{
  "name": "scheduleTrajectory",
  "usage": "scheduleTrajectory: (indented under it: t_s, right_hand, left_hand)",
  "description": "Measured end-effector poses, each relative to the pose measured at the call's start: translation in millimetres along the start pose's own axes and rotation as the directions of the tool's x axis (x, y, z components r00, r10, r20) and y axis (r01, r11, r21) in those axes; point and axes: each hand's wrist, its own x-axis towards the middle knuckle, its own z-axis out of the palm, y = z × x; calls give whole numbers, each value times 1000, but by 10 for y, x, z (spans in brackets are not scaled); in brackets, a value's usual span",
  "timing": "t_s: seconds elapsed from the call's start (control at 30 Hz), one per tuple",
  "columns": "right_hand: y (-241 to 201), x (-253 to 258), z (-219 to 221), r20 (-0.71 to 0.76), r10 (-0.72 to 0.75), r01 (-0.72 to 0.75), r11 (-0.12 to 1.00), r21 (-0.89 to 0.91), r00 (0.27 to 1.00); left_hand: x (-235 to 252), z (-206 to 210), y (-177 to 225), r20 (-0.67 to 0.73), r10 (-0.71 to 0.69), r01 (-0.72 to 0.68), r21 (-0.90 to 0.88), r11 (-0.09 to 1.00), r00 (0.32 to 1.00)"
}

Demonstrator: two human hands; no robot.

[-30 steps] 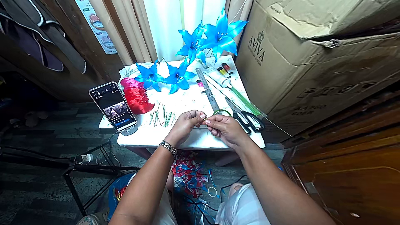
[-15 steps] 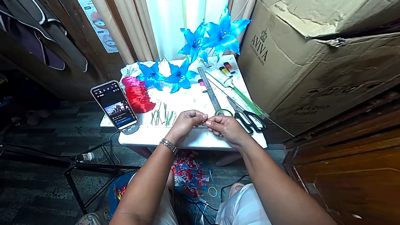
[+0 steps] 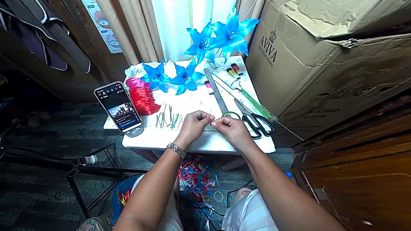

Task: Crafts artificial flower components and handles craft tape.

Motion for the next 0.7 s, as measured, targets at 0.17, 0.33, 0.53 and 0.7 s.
scheduleTrajectory:
  t_s: [0.17,0.33,0.53,0.7]
  right_hand:
    - [-89,32,-52,186,214,-257,933,251,959]
    - [-10,26,-15,106,139,-161,958,239,985]
    - [36,11,38,-34,-5,7,998,62,999]
    - [-2,17,-28,127,10,-31,986,166,992]
  left_hand:
    - [25,-67,10,86,7,-4,-40,999,996]
    - [25,-55,38,132,-17,30,-97,995,991]
    - [-25,15,4,26,-26,28,-88,996,999]
    - [38,-48,15,43,7,-1,-127,992,999]
